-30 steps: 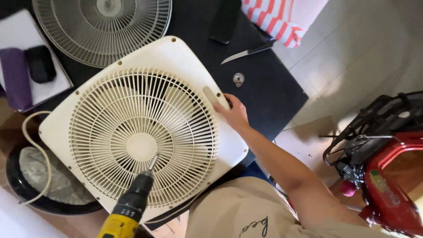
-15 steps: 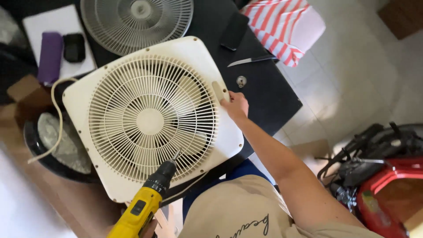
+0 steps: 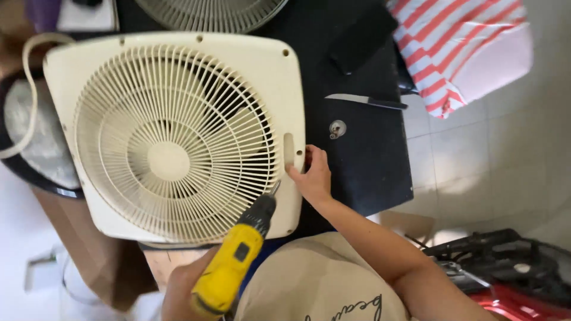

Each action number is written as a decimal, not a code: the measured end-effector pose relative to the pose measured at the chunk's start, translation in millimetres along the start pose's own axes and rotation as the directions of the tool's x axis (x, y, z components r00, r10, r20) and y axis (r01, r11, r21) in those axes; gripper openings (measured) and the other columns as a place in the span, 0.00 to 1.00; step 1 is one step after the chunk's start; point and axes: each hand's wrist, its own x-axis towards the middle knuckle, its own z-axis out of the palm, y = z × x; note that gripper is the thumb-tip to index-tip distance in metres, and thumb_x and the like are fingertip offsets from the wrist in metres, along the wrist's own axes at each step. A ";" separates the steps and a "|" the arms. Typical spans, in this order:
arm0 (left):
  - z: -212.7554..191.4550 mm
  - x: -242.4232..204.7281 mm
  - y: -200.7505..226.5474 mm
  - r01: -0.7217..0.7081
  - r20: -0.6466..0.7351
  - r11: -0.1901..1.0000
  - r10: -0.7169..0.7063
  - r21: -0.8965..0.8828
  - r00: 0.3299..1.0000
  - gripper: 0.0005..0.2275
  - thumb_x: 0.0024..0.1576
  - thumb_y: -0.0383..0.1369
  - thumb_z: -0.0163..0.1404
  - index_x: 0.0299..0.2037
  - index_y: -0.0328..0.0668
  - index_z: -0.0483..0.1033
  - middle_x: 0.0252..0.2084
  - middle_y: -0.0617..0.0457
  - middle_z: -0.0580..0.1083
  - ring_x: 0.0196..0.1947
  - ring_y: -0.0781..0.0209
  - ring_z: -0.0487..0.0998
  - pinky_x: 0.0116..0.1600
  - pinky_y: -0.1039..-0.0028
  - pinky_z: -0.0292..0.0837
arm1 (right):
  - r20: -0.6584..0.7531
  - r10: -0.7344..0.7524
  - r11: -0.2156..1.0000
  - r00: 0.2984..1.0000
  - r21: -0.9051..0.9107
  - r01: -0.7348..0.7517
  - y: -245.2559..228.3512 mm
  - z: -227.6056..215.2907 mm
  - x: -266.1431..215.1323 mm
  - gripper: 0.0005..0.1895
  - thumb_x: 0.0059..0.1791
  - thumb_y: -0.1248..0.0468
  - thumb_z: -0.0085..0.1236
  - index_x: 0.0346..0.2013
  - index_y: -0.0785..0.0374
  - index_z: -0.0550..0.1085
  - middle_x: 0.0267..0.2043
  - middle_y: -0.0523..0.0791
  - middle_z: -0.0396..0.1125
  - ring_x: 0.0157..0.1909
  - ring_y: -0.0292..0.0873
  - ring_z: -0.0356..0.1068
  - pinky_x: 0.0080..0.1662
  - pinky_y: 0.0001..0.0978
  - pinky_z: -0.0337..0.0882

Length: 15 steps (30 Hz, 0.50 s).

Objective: A person uses a yellow power drill to remove several screws from the outer plastic casing of a white box fan to disassemble it.

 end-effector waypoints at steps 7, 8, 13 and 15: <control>42.4 33.0 32.4 -0.190 0.081 0.851 0.173 0.490 0.982 0.30 0.39 0.49 0.60 0.57 0.70 0.72 0.28 0.59 0.82 0.30 0.41 0.83 0.32 0.49 0.73 | 0.136 -0.039 0.989 0.990 0.148 0.018 40.9 11.0 15.0 0.39 0.45 0.58 0.65 0.68 0.61 0.63 0.62 0.49 0.60 0.59 0.46 0.67 0.57 0.39 0.72; 46.0 36.1 38.3 -0.176 0.077 0.857 0.158 0.484 0.984 0.30 0.39 0.49 0.60 0.57 0.70 0.72 0.28 0.59 0.82 0.30 0.41 0.83 0.32 0.49 0.73 | 0.152 -0.035 0.990 0.988 0.142 0.013 50.5 13.5 20.4 0.39 0.45 0.58 0.65 0.68 0.61 0.63 0.62 0.49 0.60 0.59 0.46 0.67 0.57 0.39 0.72; 61.0 54.4 63.6 -0.157 0.172 0.862 0.083 0.482 0.982 0.26 0.43 0.49 0.60 0.54 0.66 0.71 0.29 0.64 0.81 0.28 0.46 0.82 0.30 0.48 0.71 | 0.300 -0.038 0.937 0.953 0.343 -0.070 67.1 9.1 39.7 0.45 0.40 0.57 0.76 0.67 0.60 0.63 0.59 0.47 0.70 0.56 0.42 0.70 0.55 0.38 0.75; 64.5 58.9 75.8 -0.129 0.202 0.855 0.029 0.502 0.979 0.24 0.44 0.48 0.60 0.52 0.65 0.71 0.30 0.65 0.81 0.30 0.46 0.82 0.33 0.48 0.71 | 0.348 -0.009 0.890 0.938 0.430 -0.151 61.2 7.0 42.6 0.46 0.37 0.60 0.77 0.65 0.61 0.62 0.59 0.49 0.69 0.55 0.43 0.71 0.54 0.38 0.77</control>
